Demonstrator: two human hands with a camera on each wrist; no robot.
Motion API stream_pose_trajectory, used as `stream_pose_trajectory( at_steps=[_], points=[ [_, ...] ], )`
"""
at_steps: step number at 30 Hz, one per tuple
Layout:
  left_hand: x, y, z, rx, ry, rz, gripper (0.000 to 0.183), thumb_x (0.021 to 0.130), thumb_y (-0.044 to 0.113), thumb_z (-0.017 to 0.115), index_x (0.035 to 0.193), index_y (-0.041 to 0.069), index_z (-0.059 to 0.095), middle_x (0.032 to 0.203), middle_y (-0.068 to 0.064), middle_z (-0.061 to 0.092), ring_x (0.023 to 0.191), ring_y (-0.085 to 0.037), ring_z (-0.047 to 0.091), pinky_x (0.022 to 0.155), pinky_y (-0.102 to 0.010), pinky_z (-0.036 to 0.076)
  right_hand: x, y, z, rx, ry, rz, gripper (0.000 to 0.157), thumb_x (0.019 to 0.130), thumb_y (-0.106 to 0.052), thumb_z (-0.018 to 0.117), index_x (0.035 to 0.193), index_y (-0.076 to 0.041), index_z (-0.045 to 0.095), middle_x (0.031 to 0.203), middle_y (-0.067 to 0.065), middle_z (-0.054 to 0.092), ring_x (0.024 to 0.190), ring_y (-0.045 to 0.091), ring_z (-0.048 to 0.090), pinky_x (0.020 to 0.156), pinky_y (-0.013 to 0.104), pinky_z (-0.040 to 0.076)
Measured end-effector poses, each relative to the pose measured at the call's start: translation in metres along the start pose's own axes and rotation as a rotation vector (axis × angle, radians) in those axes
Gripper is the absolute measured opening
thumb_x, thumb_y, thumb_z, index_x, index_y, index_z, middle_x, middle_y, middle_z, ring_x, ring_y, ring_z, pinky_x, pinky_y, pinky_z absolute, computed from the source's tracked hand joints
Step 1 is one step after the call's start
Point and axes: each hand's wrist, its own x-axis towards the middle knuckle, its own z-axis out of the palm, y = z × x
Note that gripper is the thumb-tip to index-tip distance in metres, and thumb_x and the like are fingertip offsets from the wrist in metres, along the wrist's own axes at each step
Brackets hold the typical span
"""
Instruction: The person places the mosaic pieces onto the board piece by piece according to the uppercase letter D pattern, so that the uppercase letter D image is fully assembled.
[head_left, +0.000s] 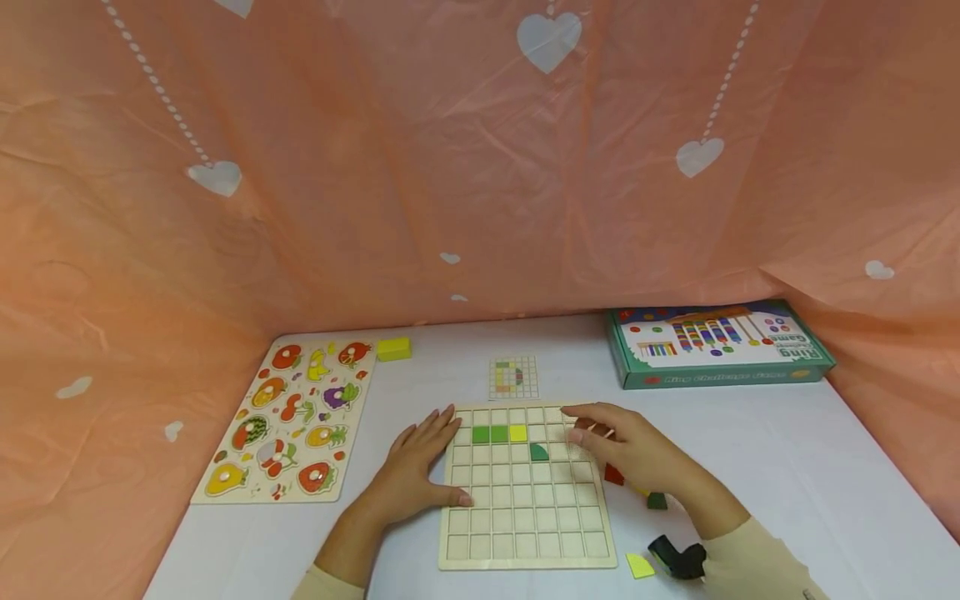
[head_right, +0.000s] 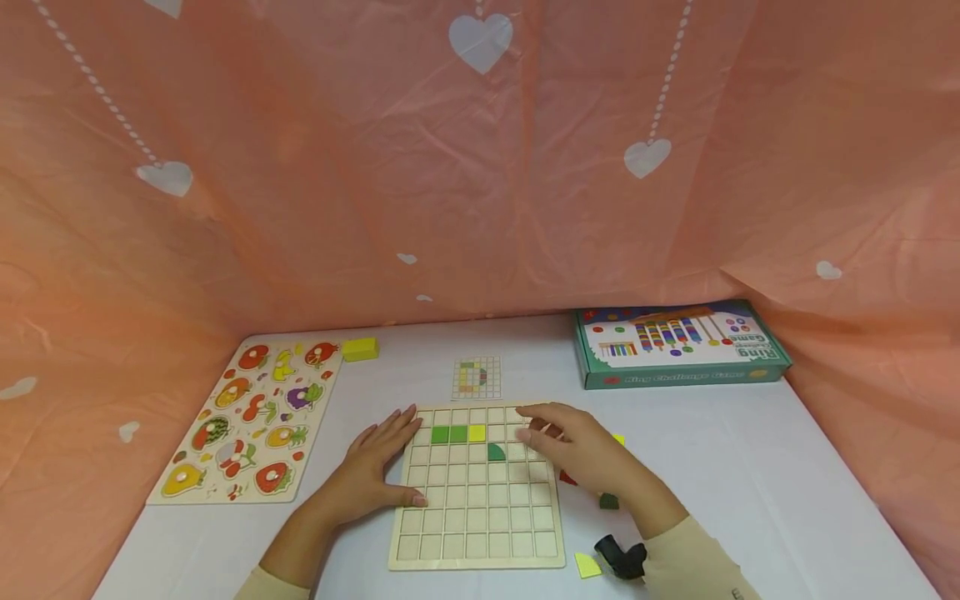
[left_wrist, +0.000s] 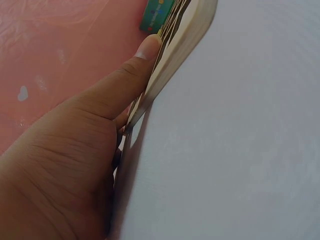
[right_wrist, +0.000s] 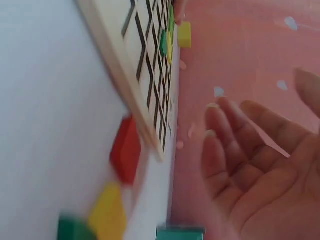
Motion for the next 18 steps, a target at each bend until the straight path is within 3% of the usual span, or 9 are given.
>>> stream_pose_trajectory(
  at_steps=[4, 10, 18],
  points=[
    [0.001, -0.002, 0.001, 0.010, -0.012, -0.008, 0.124, 0.073, 0.065, 0.094, 0.169, 0.008, 0.039, 0.179, -0.001, 0.021, 0.165, -0.028, 0.013, 0.130, -0.056, 0.005, -0.012, 0.004, -0.013, 0.072, 0.075, 0.032, 0.046, 0.114, -0.026, 0.062, 0.151, 0.001, 0.062, 0.120, 0.014, 0.069, 0.099, 0.032, 0.061, 0.072, 0.032, 0.056],
    [0.000, -0.004, 0.001, 0.011, -0.026, -0.024, 0.126, 0.072, 0.068, 0.093, 0.170, 0.010, 0.038, 0.180, 0.003, 0.019, 0.165, -0.025, 0.011, 0.130, -0.054, 0.004, -0.029, 0.020, -0.022, 0.156, 0.147, 0.006, 0.044, 0.116, -0.018, 0.055, 0.154, 0.005, 0.055, 0.130, 0.018, 0.068, 0.114, 0.036, 0.067, 0.094, 0.027, 0.058],
    [0.000, -0.002, 0.000, 0.011, -0.024, -0.022, 0.126, 0.072, 0.068, 0.093, 0.170, 0.010, 0.039, 0.180, 0.002, 0.019, 0.165, -0.026, 0.011, 0.130, -0.054, 0.004, -0.039, 0.039, -0.021, 0.265, 0.187, -0.058, 0.043, 0.116, -0.009, 0.050, 0.154, 0.011, 0.050, 0.128, 0.029, 0.064, 0.115, 0.025, 0.066, 0.098, 0.024, 0.056]
  ],
)
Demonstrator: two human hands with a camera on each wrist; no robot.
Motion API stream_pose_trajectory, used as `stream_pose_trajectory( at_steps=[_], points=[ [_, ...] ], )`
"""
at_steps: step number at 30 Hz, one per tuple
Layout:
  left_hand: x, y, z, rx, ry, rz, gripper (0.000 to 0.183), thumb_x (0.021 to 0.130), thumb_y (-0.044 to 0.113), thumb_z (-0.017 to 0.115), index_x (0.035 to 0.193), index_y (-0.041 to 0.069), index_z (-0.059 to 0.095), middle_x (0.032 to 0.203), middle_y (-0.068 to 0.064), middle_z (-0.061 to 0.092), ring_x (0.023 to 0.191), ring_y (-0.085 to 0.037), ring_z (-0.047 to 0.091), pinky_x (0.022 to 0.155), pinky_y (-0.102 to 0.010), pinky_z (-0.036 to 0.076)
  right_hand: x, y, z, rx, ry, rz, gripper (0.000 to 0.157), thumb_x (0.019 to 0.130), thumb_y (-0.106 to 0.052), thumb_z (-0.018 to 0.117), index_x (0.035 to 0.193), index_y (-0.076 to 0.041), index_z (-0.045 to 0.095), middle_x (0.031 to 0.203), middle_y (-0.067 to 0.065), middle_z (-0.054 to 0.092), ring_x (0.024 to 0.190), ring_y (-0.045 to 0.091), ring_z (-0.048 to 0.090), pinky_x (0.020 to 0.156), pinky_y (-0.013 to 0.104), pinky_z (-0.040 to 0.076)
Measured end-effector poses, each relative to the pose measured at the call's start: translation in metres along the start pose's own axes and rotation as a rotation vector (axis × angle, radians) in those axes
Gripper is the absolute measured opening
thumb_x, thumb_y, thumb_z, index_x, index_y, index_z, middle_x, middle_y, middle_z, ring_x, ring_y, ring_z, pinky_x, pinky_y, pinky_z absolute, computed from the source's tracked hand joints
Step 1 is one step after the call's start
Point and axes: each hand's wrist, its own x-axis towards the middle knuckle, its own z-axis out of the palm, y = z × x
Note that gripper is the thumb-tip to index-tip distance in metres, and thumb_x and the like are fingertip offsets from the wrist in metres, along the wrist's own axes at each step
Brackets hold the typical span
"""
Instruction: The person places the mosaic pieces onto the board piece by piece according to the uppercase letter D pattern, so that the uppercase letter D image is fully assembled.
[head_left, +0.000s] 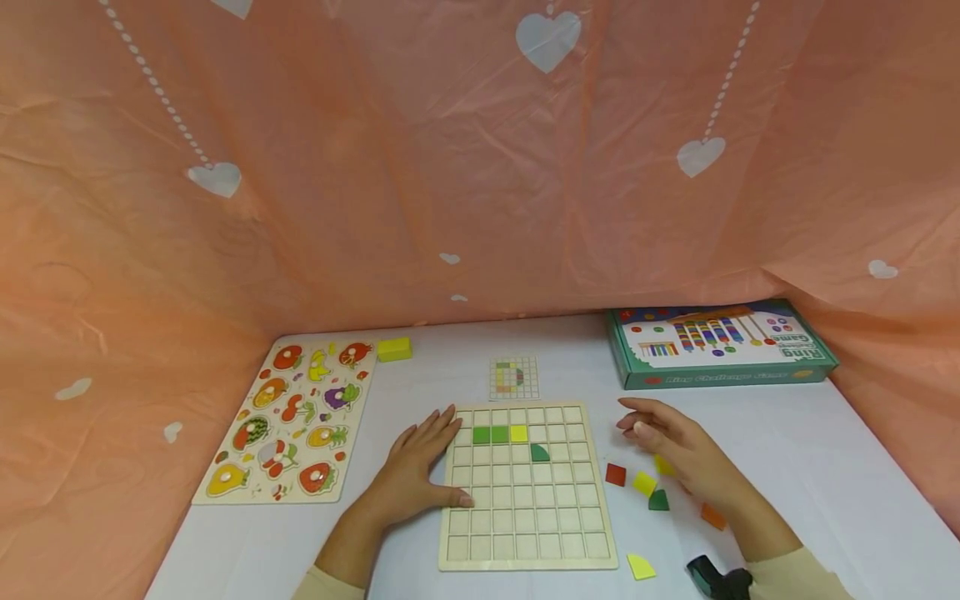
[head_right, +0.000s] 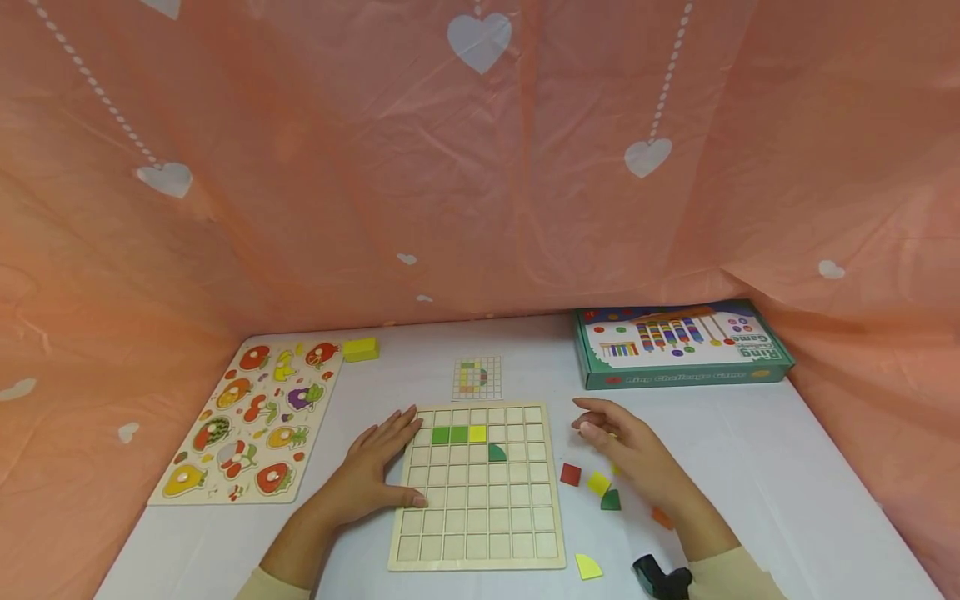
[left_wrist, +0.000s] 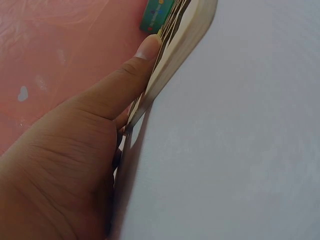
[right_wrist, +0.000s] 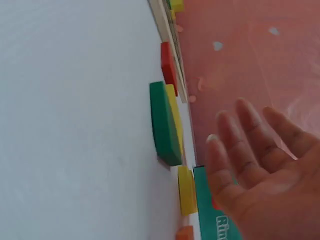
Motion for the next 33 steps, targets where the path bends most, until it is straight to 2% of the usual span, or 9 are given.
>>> stream_pose_trajectory(
  at_steps=[5, 8, 10, 13, 16, 20, 25, 30, 33],
  points=[
    [0.000, 0.001, 0.000, 0.002, 0.006, 0.013, 0.124, 0.074, 0.067, 0.092, 0.170, 0.008, 0.039, 0.180, -0.001, 0.021, 0.165, -0.030, 0.012, 0.130, -0.057, 0.005, -0.003, 0.012, -0.004, 0.032, -0.012, 0.063, 0.047, 0.115, -0.010, 0.054, 0.156, 0.010, 0.048, 0.132, 0.027, 0.064, 0.117, 0.023, 0.066, 0.098, 0.022, 0.054],
    [0.001, 0.002, -0.001, 0.004, 0.006, 0.013, 0.124, 0.075, 0.067, 0.092, 0.170, 0.008, 0.039, 0.180, -0.002, 0.021, 0.165, -0.030, 0.012, 0.130, -0.058, 0.005, -0.005, 0.017, -0.005, -0.015, -0.038, 0.138, 0.051, 0.111, -0.014, 0.064, 0.157, 0.005, 0.051, 0.136, 0.020, 0.066, 0.121, 0.027, 0.065, 0.099, 0.023, 0.053],
    [0.001, 0.002, -0.001, 0.002, 0.011, 0.015, 0.123, 0.075, 0.067, 0.092, 0.169, 0.008, 0.039, 0.179, -0.002, 0.021, 0.165, -0.031, 0.013, 0.130, -0.058, 0.005, -0.005, 0.020, -0.004, -0.091, -0.057, 0.168, 0.053, 0.107, -0.020, 0.073, 0.154, -0.002, 0.058, 0.139, 0.013, 0.067, 0.127, 0.028, 0.062, 0.104, 0.027, 0.051],
    [0.001, 0.002, -0.001, -0.003, 0.015, 0.013, 0.123, 0.075, 0.066, 0.093, 0.169, 0.008, 0.040, 0.179, -0.002, 0.022, 0.165, -0.031, 0.013, 0.130, -0.058, 0.005, -0.006, 0.023, -0.001, -0.234, -0.090, 0.160, 0.049, 0.099, -0.031, 0.084, 0.143, -0.015, 0.071, 0.141, 0.002, 0.065, 0.133, 0.029, 0.057, 0.111, 0.039, 0.047],
    [0.000, 0.002, 0.000, -0.014, 0.019, 0.014, 0.123, 0.074, 0.065, 0.093, 0.169, 0.007, 0.040, 0.179, -0.002, 0.023, 0.165, -0.031, 0.013, 0.130, -0.059, 0.005, -0.007, 0.025, 0.003, -0.356, -0.117, 0.096, 0.032, 0.095, -0.034, 0.087, 0.125, -0.026, 0.080, 0.139, -0.004, 0.062, 0.134, 0.029, 0.051, 0.113, 0.049, 0.043],
    [0.000, 0.002, 0.000, -0.021, 0.015, 0.011, 0.123, 0.075, 0.065, 0.093, 0.169, 0.007, 0.040, 0.179, -0.002, 0.022, 0.165, -0.031, 0.013, 0.130, -0.059, 0.005, -0.008, 0.025, 0.006, -0.420, -0.127, 0.044, 0.018, 0.094, -0.026, 0.088, 0.109, -0.033, 0.081, 0.136, -0.005, 0.061, 0.132, 0.029, 0.047, 0.111, 0.048, 0.041],
    [0.000, 0.003, 0.000, -0.015, 0.012, 0.007, 0.123, 0.074, 0.066, 0.093, 0.169, 0.008, 0.040, 0.179, -0.002, 0.022, 0.165, -0.030, 0.013, 0.130, -0.058, 0.005, -0.006, 0.021, 0.007, -0.409, -0.115, 0.081, 0.021, 0.096, -0.015, 0.085, 0.107, -0.030, 0.076, 0.128, -0.009, 0.064, 0.127, 0.026, 0.053, 0.111, 0.044, 0.044],
    [0.000, 0.003, -0.001, -0.019, 0.015, 0.009, 0.123, 0.075, 0.066, 0.093, 0.169, 0.008, 0.040, 0.179, -0.002, 0.023, 0.165, -0.031, 0.012, 0.130, -0.059, 0.005, -0.004, 0.016, 0.009, -0.383, -0.061, 0.163, 0.018, 0.100, -0.007, 0.078, 0.108, -0.023, 0.076, 0.111, -0.011, 0.070, 0.113, 0.021, 0.063, 0.105, 0.045, 0.051],
    [0.000, 0.003, -0.001, -0.021, 0.015, 0.009, 0.123, 0.075, 0.065, 0.093, 0.169, 0.008, 0.040, 0.179, -0.002, 0.023, 0.165, -0.031, 0.013, 0.130, -0.059, 0.004, -0.004, 0.015, 0.010, -0.365, -0.018, 0.199, 0.017, 0.101, -0.004, 0.076, 0.110, -0.019, 0.077, 0.110, -0.008, 0.072, 0.106, 0.020, 0.064, 0.098, 0.040, 0.054]
  ],
)
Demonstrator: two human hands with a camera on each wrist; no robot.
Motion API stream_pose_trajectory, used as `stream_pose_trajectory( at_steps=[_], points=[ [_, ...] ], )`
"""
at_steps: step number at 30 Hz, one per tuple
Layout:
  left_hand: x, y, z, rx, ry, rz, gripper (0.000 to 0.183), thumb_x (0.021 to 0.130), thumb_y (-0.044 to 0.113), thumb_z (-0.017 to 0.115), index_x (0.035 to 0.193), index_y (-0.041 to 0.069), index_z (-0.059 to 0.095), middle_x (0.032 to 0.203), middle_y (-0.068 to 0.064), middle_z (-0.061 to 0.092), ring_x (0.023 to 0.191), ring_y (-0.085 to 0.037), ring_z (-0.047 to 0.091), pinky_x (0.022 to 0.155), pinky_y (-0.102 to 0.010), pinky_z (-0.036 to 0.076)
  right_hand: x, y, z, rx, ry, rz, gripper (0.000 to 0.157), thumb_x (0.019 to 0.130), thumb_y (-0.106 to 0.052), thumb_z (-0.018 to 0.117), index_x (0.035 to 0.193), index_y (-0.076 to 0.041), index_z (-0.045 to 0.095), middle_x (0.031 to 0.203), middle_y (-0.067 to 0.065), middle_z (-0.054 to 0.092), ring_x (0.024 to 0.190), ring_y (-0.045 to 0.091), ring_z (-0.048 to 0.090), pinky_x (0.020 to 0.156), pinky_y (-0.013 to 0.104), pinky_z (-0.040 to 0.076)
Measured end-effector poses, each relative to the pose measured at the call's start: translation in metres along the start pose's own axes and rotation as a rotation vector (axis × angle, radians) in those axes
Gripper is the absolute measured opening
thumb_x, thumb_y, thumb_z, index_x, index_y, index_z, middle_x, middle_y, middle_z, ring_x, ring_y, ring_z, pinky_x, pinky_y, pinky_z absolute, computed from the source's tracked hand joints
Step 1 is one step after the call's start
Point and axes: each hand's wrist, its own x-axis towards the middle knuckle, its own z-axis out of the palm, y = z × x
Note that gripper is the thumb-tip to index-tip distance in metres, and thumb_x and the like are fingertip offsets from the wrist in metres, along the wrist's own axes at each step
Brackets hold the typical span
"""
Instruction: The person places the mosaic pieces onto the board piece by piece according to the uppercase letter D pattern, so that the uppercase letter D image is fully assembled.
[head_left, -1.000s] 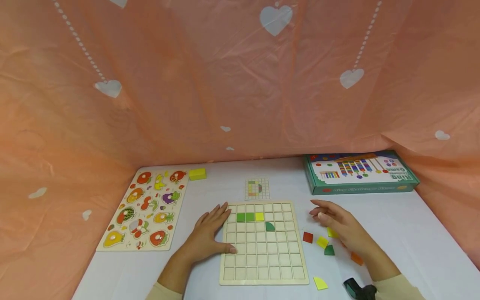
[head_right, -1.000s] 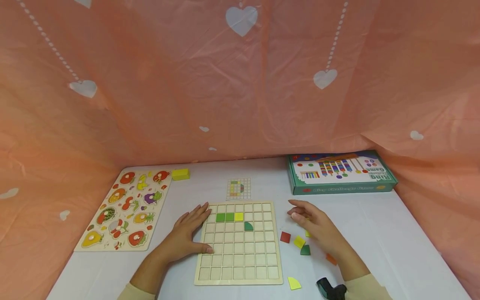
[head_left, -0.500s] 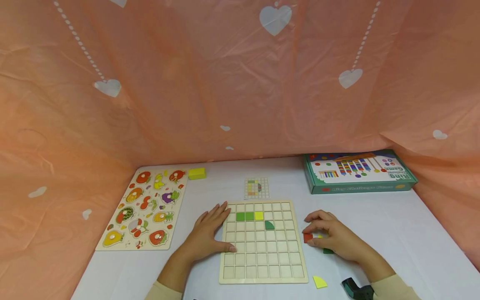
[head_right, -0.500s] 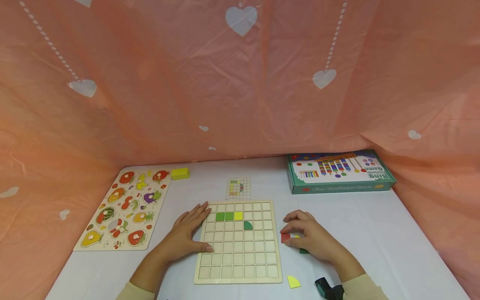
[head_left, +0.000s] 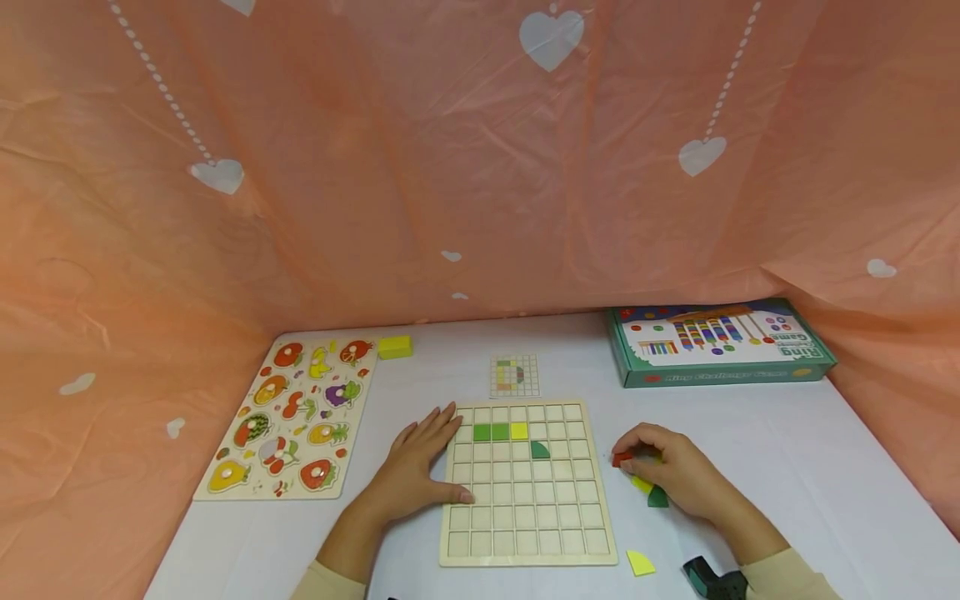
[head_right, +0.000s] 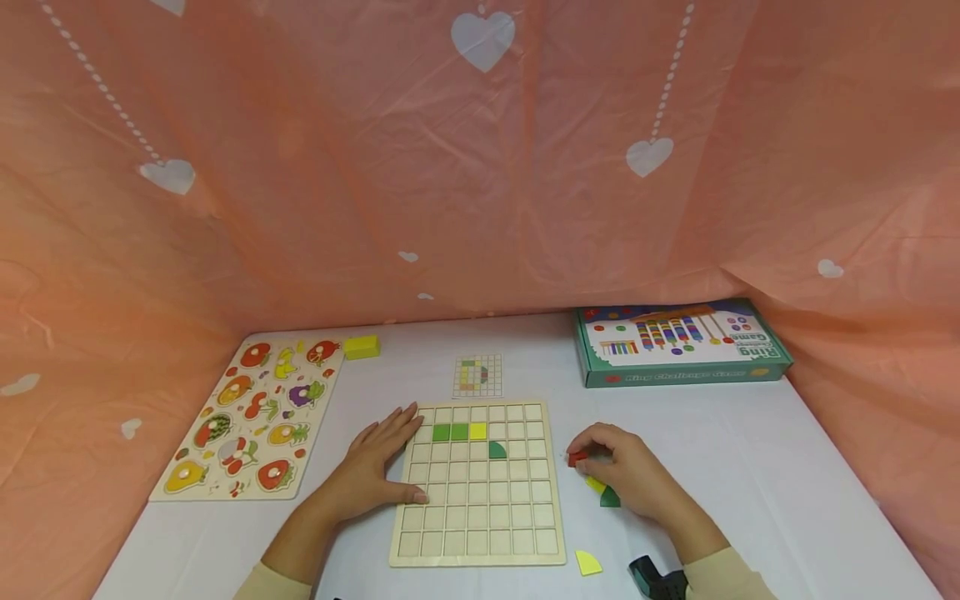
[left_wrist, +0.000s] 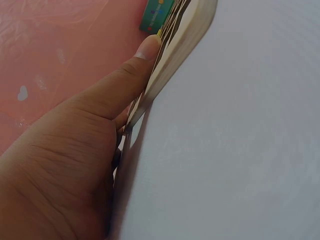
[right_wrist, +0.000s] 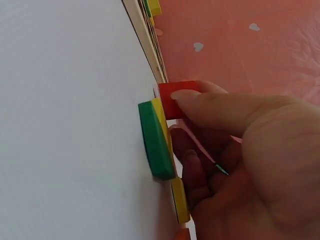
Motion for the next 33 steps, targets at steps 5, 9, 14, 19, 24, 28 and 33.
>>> stream_pose_trajectory(
  at_steps=[5, 9, 14, 19, 24, 28, 33],
  points=[
    [0.000, 0.000, 0.000, 0.009, -0.004, -0.007, 0.123, 0.074, 0.065, 0.093, 0.169, 0.008, 0.040, 0.179, -0.001, 0.022, 0.165, -0.029, 0.013, 0.130, -0.057, 0.005, 0.000, -0.001, 0.002, 0.085, 0.078, 0.021, 0.019, 0.100, -0.001, 0.077, 0.117, -0.010, 0.077, 0.110, 0.001, 0.073, 0.091, 0.023, 0.061, 0.075, 0.027, 0.055],
    [0.000, 0.000, 0.000, 0.011, -0.002, -0.009, 0.123, 0.074, 0.065, 0.094, 0.169, 0.008, 0.040, 0.179, -0.001, 0.023, 0.165, -0.030, 0.013, 0.130, -0.058, 0.005, 0.000, -0.001, 0.002, 0.135, 0.109, 0.001, 0.018, 0.100, -0.001, 0.078, 0.117, -0.008, 0.076, 0.107, 0.004, 0.074, 0.085, 0.022, 0.061, 0.069, 0.026, 0.055],
    [0.001, 0.002, 0.000, 0.001, 0.000, -0.005, 0.122, 0.074, 0.064, 0.094, 0.169, 0.008, 0.041, 0.179, -0.002, 0.023, 0.165, -0.031, 0.013, 0.130, -0.058, 0.005, 0.000, -0.005, 0.003, 0.161, 0.125, -0.054, 0.013, 0.101, -0.004, 0.078, 0.113, -0.009, 0.078, 0.108, 0.002, 0.074, 0.085, 0.019, 0.065, 0.071, 0.026, 0.056],
    [0.000, 0.001, 0.000, -0.001, 0.000, -0.006, 0.123, 0.074, 0.064, 0.094, 0.169, 0.008, 0.040, 0.179, -0.002, 0.023, 0.165, -0.030, 0.013, 0.130, -0.058, 0.005, 0.000, -0.014, 0.007, 0.159, 0.120, -0.104, 0.013, 0.102, -0.004, 0.076, 0.113, -0.010, 0.079, 0.110, -0.001, 0.073, 0.089, 0.017, 0.067, 0.076, 0.026, 0.058],
    [-0.001, 0.001, 0.000, 0.001, 0.000, -0.007, 0.123, 0.074, 0.064, 0.094, 0.169, 0.008, 0.040, 0.179, -0.002, 0.022, 0.165, -0.030, 0.013, 0.130, -0.058, 0.004, 0.002, -0.026, 0.015, 0.170, 0.103, -0.123, 0.013, 0.101, -0.003, 0.077, 0.111, -0.010, 0.079, 0.106, -0.001, 0.073, 0.083, 0.016, 0.066, 0.069, 0.026, 0.056],
    [-0.001, 0.000, 0.000, 0.000, -0.002, -0.010, 0.123, 0.074, 0.064, 0.094, 0.169, 0.008, 0.040, 0.179, -0.001, 0.022, 0.165, -0.030, 0.013, 0.130, -0.058, 0.004, 0.006, -0.033, 0.026, 0.197, 0.075, -0.134, 0.013, 0.099, -0.004, 0.079, 0.110, -0.012, 0.080, 0.106, 0.001, 0.073, 0.082, 0.017, 0.065, 0.067, 0.025, 0.054],
    [-0.001, 0.000, 0.000, -0.004, -0.003, -0.008, 0.123, 0.074, 0.065, 0.094, 0.169, 0.008, 0.040, 0.179, -0.002, 0.022, 0.165, -0.030, 0.012, 0.130, -0.058, 0.005, 0.012, -0.039, 0.042, 0.225, 0.025, -0.176, 0.012, 0.099, -0.005, 0.080, 0.109, -0.012, 0.080, 0.106, 0.007, 0.073, 0.085, 0.018, 0.067, 0.074, 0.026, 0.058]
  ],
)
